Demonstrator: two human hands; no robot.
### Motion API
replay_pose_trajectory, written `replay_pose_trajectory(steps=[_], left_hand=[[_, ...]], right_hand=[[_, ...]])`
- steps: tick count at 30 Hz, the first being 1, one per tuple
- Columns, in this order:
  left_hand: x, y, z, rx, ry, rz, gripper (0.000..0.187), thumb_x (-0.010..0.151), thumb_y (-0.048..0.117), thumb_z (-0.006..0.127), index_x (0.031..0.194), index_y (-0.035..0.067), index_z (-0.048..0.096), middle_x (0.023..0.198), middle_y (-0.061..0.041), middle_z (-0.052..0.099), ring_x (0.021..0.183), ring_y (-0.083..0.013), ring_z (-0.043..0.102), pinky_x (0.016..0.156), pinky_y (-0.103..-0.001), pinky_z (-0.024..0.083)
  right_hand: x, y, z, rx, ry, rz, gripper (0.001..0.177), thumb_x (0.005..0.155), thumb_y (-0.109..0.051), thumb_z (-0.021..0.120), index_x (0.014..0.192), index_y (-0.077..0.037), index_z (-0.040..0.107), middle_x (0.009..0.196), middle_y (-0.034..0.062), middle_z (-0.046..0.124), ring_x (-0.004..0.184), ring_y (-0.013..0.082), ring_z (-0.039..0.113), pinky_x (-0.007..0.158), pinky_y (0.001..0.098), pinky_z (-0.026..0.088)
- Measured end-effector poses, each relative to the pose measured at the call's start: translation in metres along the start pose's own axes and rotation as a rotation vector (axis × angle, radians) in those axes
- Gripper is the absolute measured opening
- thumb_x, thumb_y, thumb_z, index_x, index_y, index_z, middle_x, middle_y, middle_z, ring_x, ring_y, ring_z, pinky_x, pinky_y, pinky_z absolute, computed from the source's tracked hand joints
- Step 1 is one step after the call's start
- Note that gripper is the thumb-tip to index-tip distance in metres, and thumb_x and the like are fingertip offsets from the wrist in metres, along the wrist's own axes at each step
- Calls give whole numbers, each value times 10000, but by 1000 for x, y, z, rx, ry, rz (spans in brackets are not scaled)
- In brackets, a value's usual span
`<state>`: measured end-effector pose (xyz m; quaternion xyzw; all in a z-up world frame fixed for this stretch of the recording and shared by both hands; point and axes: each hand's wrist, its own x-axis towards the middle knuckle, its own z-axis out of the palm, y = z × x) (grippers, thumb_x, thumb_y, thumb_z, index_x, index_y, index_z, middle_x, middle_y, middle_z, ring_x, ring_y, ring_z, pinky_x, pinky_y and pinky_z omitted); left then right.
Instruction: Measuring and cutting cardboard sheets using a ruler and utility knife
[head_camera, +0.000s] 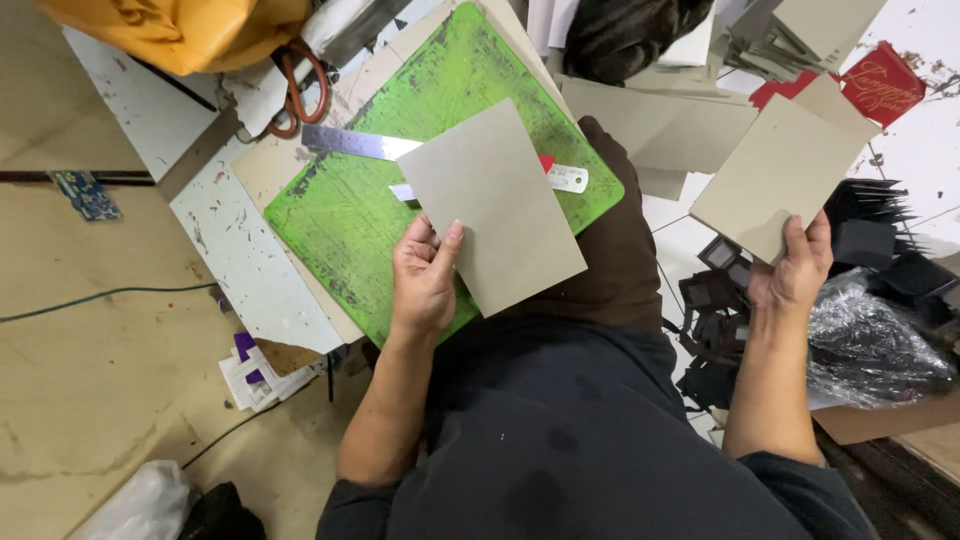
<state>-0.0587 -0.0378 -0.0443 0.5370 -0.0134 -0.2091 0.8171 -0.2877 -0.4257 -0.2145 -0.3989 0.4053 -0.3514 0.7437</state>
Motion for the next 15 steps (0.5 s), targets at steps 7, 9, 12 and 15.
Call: replay_pose_trajectory(steps=[7, 9, 12, 15], left_hand=[[0, -3, 2, 33, -19, 37, 340, 1019, 88, 651, 1333, -31, 597, 1319, -146, 675, 1205, -205, 647, 1077, -333, 536], [0, -4, 2, 29, -16, 65, 331, 1023, 90, 647, 1327, -30, 598, 1324, -146, 674, 1208, -199, 641, 1086, -330, 522], [-3, -3, -2, 13, -10, 69, 360, 1021, 90, 644, 1355, -31, 585, 1328, -148, 671, 1203, -210, 643, 1079, -342, 527], [-10, 2, -11, 5, 55, 88, 328, 1021, 82, 633, 1325, -34, 595, 1306, -155, 676, 1186, -203, 646, 1068, -329, 520]], right_hand=[[-42, -52, 43, 48, -213, -30, 540, 995, -184, 700, 1504, -131, 529, 1453, 64, 651, 1339, 232, 642, 1200, 389, 586], [-55, -72, 61, -78, -270, -116, 549, 1001, -206, 659, 1523, -132, 507, 1471, 36, 622, 1341, 165, 602, 1225, 322, 527], [-80, -103, 107, -357, -410, -253, 602, 984, -202, 596, 1536, -17, 444, 1500, 104, 541, 1343, 182, 533, 1224, 309, 428], [-95, -111, 141, -479, -619, -286, 595, 987, 46, 540, 1543, 119, 343, 1560, 282, 423, 1435, 318, 442, 1248, 398, 354]])
